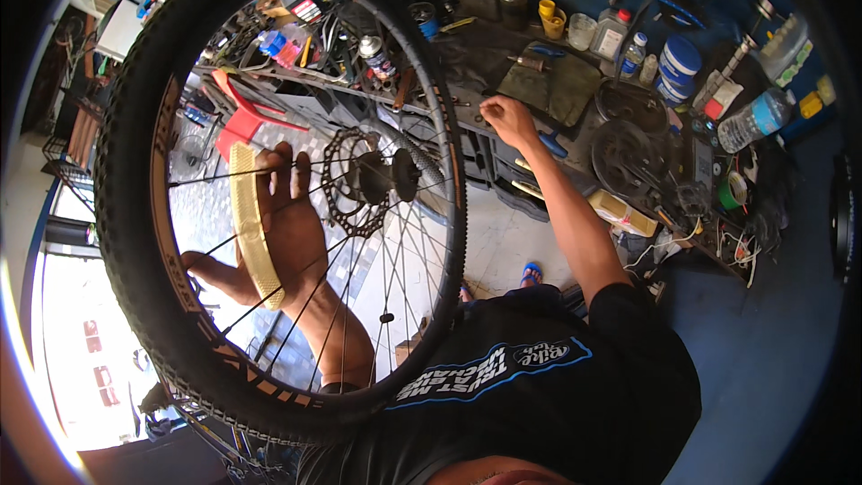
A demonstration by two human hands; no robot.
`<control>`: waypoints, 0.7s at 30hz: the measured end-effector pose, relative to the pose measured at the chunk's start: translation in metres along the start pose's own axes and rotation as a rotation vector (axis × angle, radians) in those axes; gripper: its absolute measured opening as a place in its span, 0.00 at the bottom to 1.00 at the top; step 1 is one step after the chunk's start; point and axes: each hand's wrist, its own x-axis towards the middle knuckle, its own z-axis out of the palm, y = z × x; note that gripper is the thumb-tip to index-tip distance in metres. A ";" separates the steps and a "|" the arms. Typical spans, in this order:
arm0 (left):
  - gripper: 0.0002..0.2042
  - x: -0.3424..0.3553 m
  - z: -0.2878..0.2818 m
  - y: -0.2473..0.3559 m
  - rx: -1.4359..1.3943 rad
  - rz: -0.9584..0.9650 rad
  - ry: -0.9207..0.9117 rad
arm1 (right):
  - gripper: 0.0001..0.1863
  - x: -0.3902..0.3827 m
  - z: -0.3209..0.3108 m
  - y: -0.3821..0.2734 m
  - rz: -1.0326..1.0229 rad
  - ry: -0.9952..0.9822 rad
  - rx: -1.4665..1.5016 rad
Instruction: The person removes the cassette from a bicycle wheel using a chain whip and lockring tool, then places the wheel on the floor. They pick up a small cylindrical part and a screwdriver, then walk to a workbench and place the items on it.
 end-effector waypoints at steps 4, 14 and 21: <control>0.53 -0.016 -0.009 0.040 0.092 0.037 0.045 | 0.13 0.053 0.050 -0.001 0.040 -0.143 -0.134; 0.54 -0.078 -0.049 0.110 0.295 0.151 0.236 | 0.18 0.120 0.124 0.018 0.257 -0.344 -0.415; 0.52 -0.086 -0.048 0.121 0.283 0.099 0.301 | 0.18 0.115 0.129 0.004 0.392 -0.411 -0.472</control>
